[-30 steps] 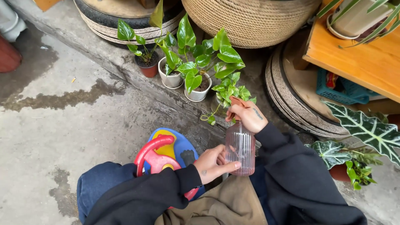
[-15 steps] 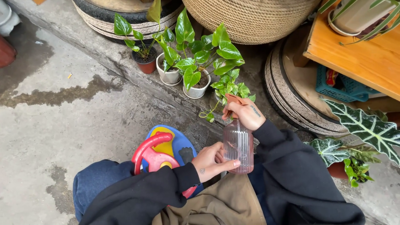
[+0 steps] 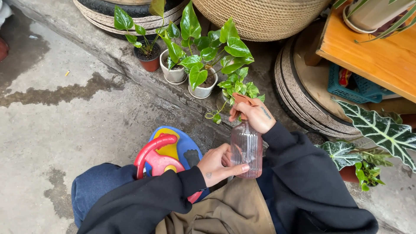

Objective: Misting small potted plants using a hand-held spray bottle.

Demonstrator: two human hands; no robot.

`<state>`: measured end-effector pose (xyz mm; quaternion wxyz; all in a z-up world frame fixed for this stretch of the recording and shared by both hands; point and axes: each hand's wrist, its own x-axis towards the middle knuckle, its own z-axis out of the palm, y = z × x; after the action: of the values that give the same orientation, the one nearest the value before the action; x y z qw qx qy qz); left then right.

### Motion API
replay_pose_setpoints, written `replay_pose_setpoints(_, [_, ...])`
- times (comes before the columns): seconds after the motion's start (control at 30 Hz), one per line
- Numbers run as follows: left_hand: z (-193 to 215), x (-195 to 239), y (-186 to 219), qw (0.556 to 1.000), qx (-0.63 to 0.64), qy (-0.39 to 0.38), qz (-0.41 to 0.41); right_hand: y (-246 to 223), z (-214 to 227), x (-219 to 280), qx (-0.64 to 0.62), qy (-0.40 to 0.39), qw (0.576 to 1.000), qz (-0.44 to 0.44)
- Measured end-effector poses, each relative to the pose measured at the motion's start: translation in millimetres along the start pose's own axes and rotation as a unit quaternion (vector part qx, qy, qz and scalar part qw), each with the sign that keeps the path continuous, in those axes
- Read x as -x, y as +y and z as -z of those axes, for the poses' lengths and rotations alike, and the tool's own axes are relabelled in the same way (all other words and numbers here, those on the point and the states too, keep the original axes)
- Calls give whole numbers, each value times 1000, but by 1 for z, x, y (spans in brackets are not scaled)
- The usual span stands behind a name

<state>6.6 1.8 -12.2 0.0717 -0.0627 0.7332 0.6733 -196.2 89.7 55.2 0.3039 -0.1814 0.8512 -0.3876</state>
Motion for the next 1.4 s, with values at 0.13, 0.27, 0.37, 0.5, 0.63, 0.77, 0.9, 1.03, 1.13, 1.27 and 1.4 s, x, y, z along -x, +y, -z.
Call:
replay_pose_setpoints(0.13, [-2,1,-4,1000,-10,-16,1,14,4,-4,7,-5,1000,10])
replay_pose_setpoints(0.27, [-3,-1,-15,1000,-26,-3,-2,4,2,2,2,6,1000,2])
replay_pose_setpoints(0.37, [-4,0,-16,1000,-21,-5,-12,8,-3,-1,13,19,1000,-21])
replay_pose_setpoints(0.5, [-2,1,-9,999,-27,-9,-15,-14,2,15,-2,5,1000,-4])
replay_pose_setpoints(0.63, [-9,-1,-29,999,1,-15,-36,9,10,10,25,-14,1000,12])
replay_pose_setpoints(0.77, [-5,2,-13,999,-13,-8,-33,9,10,10,21,-5,1000,14])
replay_pose_setpoints(0.9, [-4,-2,-23,999,-12,-19,-34,2,6,12,39,26,999,-20])
replay_pose_setpoints(1.03, [-7,-5,-34,999,-10,-14,-36,13,1,2,46,41,998,-31])
replay_pose_setpoints(1.13, [-7,-6,-31,999,-5,-21,-45,14,1,3,69,48,996,-33])
replay_pose_setpoints(1.27, [-6,-8,-35,999,-18,-20,-43,16,5,2,73,50,996,-32])
replay_pose_setpoints(1.4, [-6,-8,-32,998,-28,-17,-46,0,8,12,84,38,995,-49])
